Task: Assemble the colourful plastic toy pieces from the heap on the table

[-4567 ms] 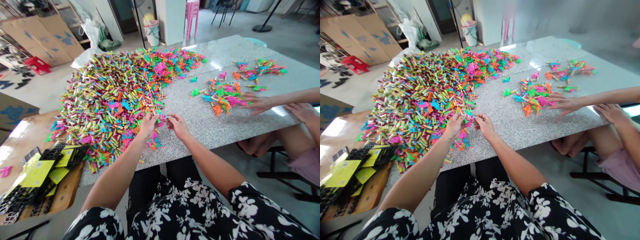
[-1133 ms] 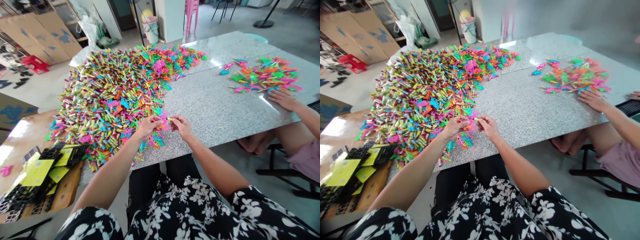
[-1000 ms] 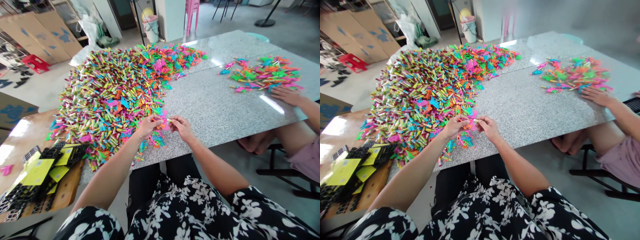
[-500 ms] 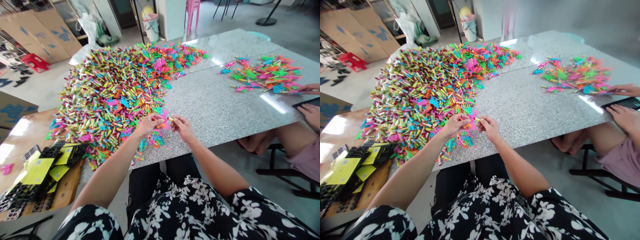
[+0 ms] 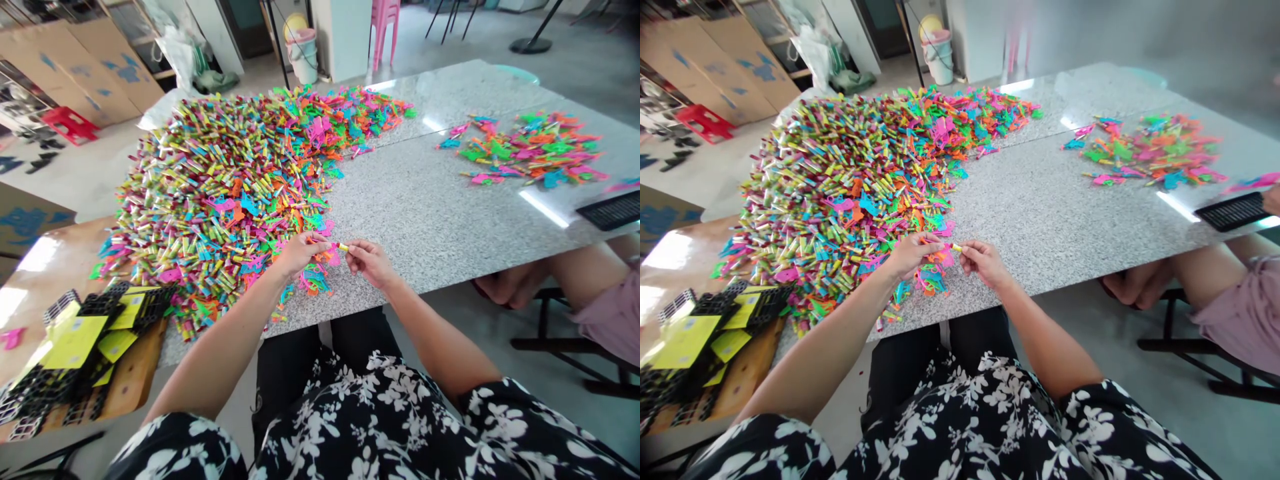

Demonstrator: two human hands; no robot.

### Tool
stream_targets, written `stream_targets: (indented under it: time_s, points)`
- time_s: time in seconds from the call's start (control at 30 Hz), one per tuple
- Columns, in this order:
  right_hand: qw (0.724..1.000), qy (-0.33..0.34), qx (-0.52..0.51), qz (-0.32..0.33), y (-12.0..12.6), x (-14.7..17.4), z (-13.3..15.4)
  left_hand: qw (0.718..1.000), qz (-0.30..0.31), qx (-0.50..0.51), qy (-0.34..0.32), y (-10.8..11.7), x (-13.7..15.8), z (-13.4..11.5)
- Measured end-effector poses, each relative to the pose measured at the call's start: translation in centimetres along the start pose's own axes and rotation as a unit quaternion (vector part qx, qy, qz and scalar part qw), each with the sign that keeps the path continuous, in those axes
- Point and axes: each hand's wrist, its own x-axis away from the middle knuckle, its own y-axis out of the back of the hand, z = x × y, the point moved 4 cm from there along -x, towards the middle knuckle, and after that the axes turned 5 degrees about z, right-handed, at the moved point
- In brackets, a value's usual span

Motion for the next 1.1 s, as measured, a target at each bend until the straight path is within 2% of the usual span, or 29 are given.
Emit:
stream_targets:
  time_s: [0.2,0.27,0.33,0.4,0.47,0.5,0.57,0.63,0.67,0.73,0.8,0.87,0.93,1.03,1.1]
  points:
    - [0.992,-0.002,0.119,0.04,0.8,0.5,0.0,1.0,-0.006,0.001,0.027,-0.7,-0.4,1.4]
    - [0.991,-0.03,0.126,0.032,2.0,0.3,0.1,0.998,0.0,-0.064,0.02,-0.5,-0.6,1.5]
    - [0.993,-0.041,0.104,-0.041,4.5,-0.1,0.6,0.983,-0.01,-0.181,-0.037,0.5,-0.4,0.9]
    - [0.981,-0.007,0.063,-0.181,7.5,-0.3,1.5,0.943,0.006,-0.309,-0.122,1.8,0.1,0.1]
    - [0.952,0.041,0.025,-0.304,9.7,-0.2,2.2,0.884,0.093,-0.425,-0.17,2.7,1.0,0.2]
    - [0.941,0.052,0.018,-0.334,10.1,-0.1,2.3,0.849,0.141,-0.479,-0.171,3.1,1.5,0.7]
    - [0.947,0.035,0.043,-0.315,9.2,-0.1,1.7,0.775,0.206,-0.576,-0.159,3.8,2.2,1.9]
    - [0.966,-0.001,0.095,-0.241,6.9,-0.1,0.6,0.713,0.228,-0.645,-0.156,3.9,2.5,2.8]
    - [0.971,-0.013,0.12,-0.204,5.5,-0.2,0.0,0.691,0.232,-0.665,-0.163,3.7,2.4,3.1]
    - [0.976,-0.023,0.156,-0.15,3.1,-0.2,-1.1,0.671,0.231,-0.68,-0.183,3.3,2.0,3.3]
    - [0.976,-0.03,0.18,-0.122,1.4,-0.5,-1.9,0.682,0.218,-0.672,-0.189,3.1,1.3,3.0]
    - [0.974,-0.045,0.198,-0.097,0.5,-0.8,-2.6,0.721,0.188,-0.642,-0.181,3.5,0.4,2.4]
    - [0.973,-0.054,0.21,-0.074,0.0,-1.2,-3.1,0.787,0.133,-0.578,-0.174,4.6,-0.2,1.6]
    - [0.972,-0.041,0.226,-0.053,-0.3,-1.8,-3.3,0.899,0.001,-0.409,-0.159,7.4,-0.6,0.4]
    - [0.963,-0.019,0.265,-0.048,-0.7,-2.3,-3.1,0.949,-0.083,-0.277,-0.128,9.6,-0.5,0.1]
